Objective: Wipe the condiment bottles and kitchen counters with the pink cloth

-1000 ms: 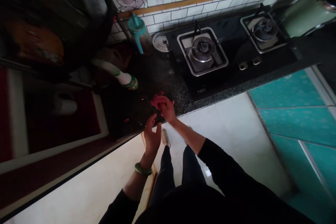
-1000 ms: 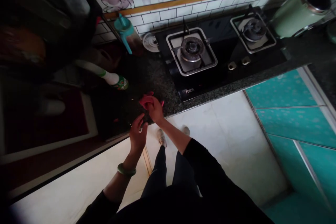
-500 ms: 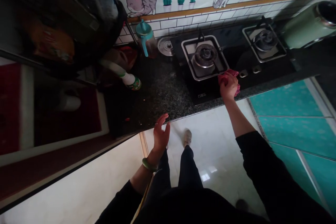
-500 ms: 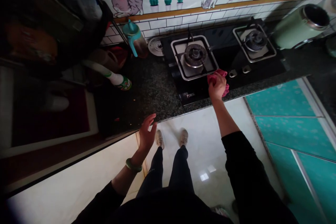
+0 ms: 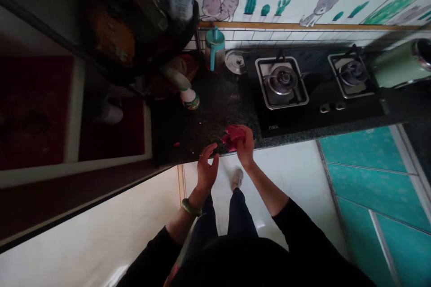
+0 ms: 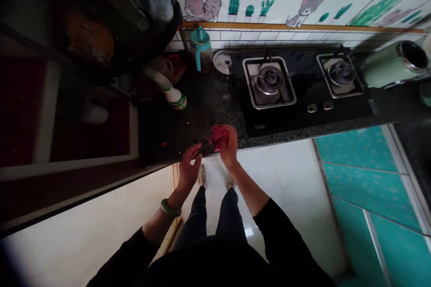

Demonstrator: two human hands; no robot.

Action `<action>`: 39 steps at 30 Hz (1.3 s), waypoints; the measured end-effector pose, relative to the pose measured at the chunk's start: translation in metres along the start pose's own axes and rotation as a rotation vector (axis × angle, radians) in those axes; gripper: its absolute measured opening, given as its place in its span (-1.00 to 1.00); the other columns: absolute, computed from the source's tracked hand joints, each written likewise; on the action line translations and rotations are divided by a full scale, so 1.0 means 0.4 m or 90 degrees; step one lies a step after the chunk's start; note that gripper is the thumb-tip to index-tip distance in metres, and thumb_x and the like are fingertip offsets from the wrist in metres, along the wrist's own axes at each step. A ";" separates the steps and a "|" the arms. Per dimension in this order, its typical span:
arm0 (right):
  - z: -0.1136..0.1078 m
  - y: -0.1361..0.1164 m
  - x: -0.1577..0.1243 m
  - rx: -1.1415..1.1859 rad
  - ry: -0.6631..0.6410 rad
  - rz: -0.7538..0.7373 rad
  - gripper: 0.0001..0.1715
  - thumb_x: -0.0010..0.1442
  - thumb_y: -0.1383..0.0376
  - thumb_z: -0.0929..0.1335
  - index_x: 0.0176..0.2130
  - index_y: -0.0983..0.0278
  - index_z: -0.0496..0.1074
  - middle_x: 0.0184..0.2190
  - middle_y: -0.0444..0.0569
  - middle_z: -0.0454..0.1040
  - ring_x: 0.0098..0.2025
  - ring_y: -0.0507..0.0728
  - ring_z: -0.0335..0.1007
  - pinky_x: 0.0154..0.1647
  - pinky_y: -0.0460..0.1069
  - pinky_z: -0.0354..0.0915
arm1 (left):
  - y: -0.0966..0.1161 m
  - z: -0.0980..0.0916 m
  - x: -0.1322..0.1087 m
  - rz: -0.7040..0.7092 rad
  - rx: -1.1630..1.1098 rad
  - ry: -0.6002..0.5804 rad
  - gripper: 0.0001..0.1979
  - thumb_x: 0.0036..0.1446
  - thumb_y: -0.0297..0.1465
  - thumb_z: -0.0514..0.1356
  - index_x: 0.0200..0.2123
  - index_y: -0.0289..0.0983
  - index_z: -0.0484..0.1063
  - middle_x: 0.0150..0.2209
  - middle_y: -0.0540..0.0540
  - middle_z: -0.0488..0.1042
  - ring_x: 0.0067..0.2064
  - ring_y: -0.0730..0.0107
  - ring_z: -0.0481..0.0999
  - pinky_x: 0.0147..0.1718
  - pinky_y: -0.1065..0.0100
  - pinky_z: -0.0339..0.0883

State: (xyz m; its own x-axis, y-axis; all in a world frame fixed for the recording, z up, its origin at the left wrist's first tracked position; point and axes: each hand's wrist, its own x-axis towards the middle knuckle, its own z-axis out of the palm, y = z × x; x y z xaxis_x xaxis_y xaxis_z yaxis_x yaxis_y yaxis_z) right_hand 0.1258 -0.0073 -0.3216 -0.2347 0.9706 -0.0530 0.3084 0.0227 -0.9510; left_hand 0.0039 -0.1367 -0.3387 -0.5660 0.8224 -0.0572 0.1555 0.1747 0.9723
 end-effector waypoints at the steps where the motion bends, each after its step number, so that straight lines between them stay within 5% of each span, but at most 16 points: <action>1: -0.024 0.022 -0.022 -0.056 0.030 -0.032 -0.56 0.25 0.24 0.23 0.09 0.14 0.40 0.32 0.09 0.32 0.42 0.29 0.19 0.53 0.29 0.05 | -0.010 -0.009 0.000 -0.003 0.005 0.004 -0.68 0.38 -0.33 0.19 0.14 -0.21 0.52 0.17 -0.23 0.58 0.22 0.13 0.57 0.23 -0.01 0.49; 6: -0.113 0.179 -0.038 -0.460 0.049 -0.062 -0.21 0.32 0.00 0.29 0.40 0.26 0.21 0.51 0.33 0.03 0.54 0.51 -0.06 0.49 0.52 -0.04 | -0.070 -0.011 -0.021 -0.023 0.022 0.001 -0.70 0.39 -0.34 0.19 0.13 -0.18 0.52 0.17 -0.21 0.58 0.24 0.13 0.56 0.24 -0.02 0.48; 11: -0.069 0.263 0.058 -0.598 0.136 0.004 0.00 0.33 -0.14 0.31 0.48 0.36 0.08 0.50 0.44 0.03 0.51 0.57 0.00 0.45 0.52 0.02 | -0.116 0.012 -0.054 -0.043 0.011 -0.009 -0.73 0.38 -0.38 0.18 0.10 -0.19 0.54 0.15 -0.20 0.60 0.21 0.12 0.58 0.25 -0.05 0.48; 20: 0.016 0.236 0.455 -0.521 0.186 -0.018 -0.36 0.30 0.22 0.32 0.29 0.45 0.35 0.40 0.43 0.26 0.49 0.41 0.11 0.48 0.39 0.10 | -0.156 -0.010 -0.088 -0.088 -0.002 -0.005 -0.71 0.40 -0.36 0.19 0.12 -0.18 0.54 0.15 -0.18 0.60 0.21 0.13 0.59 0.25 -0.03 0.49; 23: 0.082 0.214 0.464 -0.408 0.059 -0.147 -0.59 0.19 0.34 0.32 0.03 0.30 0.51 0.31 0.22 0.42 0.41 0.29 0.27 0.47 0.30 0.15 | -0.150 -0.015 -0.086 -0.104 -0.002 0.010 -0.71 0.40 -0.35 0.18 0.12 -0.18 0.55 0.15 -0.18 0.60 0.21 0.13 0.59 0.25 -0.03 0.48; 27: 0.110 0.180 0.305 -0.221 -0.236 -0.279 -0.73 0.18 0.36 0.32 -0.16 0.15 0.55 -0.03 -0.02 0.62 0.13 0.20 0.51 0.32 0.19 0.35 | -0.132 -0.012 -0.071 -0.092 -0.022 0.014 -0.73 0.39 -0.37 0.18 0.10 -0.19 0.56 0.13 -0.18 0.62 0.18 0.15 0.61 0.24 0.00 0.50; 30: 0.067 0.178 0.248 -0.271 -0.066 -0.241 -0.70 0.27 0.30 0.30 -0.07 0.17 0.56 0.05 0.05 0.59 0.22 0.24 0.46 0.37 0.23 0.31 | -0.121 -0.017 -0.055 -0.073 -0.029 0.014 -0.73 0.40 -0.37 0.18 0.10 -0.18 0.56 0.13 -0.17 0.62 0.18 0.17 0.61 0.23 0.02 0.50; 32: 0.040 0.187 0.287 -0.401 0.133 -0.129 -0.55 0.31 0.27 0.28 0.14 0.26 0.50 0.22 0.20 0.50 0.34 0.32 0.36 0.41 0.31 0.26 | -0.120 -0.026 -0.047 -0.070 -0.020 0.015 -0.73 0.41 -0.36 0.18 0.10 -0.17 0.56 0.13 -0.16 0.62 0.19 0.18 0.60 0.24 0.02 0.50; 34: 0.036 0.195 0.374 -0.539 0.244 0.008 -0.37 0.34 0.25 0.28 0.32 0.39 0.35 0.33 0.36 0.38 0.41 0.41 0.28 0.41 0.36 0.23 | -0.125 -0.038 -0.042 -0.083 -0.010 0.015 -0.72 0.41 -0.36 0.18 0.11 -0.17 0.55 0.13 -0.15 0.62 0.18 0.19 0.61 0.24 0.02 0.49; 39: 0.122 0.181 0.640 -0.643 0.263 0.109 -0.32 0.42 0.29 0.25 0.42 0.51 0.22 0.35 0.47 0.33 0.39 0.43 0.31 0.38 0.33 0.27 | -0.144 -0.069 -0.050 -0.129 0.002 0.013 -0.73 0.40 -0.37 0.18 0.10 -0.17 0.55 0.12 -0.14 0.63 0.17 0.19 0.62 0.24 -0.01 0.50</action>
State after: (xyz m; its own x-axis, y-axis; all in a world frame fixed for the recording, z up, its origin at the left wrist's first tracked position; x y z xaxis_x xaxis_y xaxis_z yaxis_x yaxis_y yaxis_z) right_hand 0.0432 0.2313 -0.4190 0.1508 0.9807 0.1247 0.9626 -0.1169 -0.2445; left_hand -0.0160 -0.1781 -0.3872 -0.6022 0.7592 -0.2468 0.0388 0.3366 0.9408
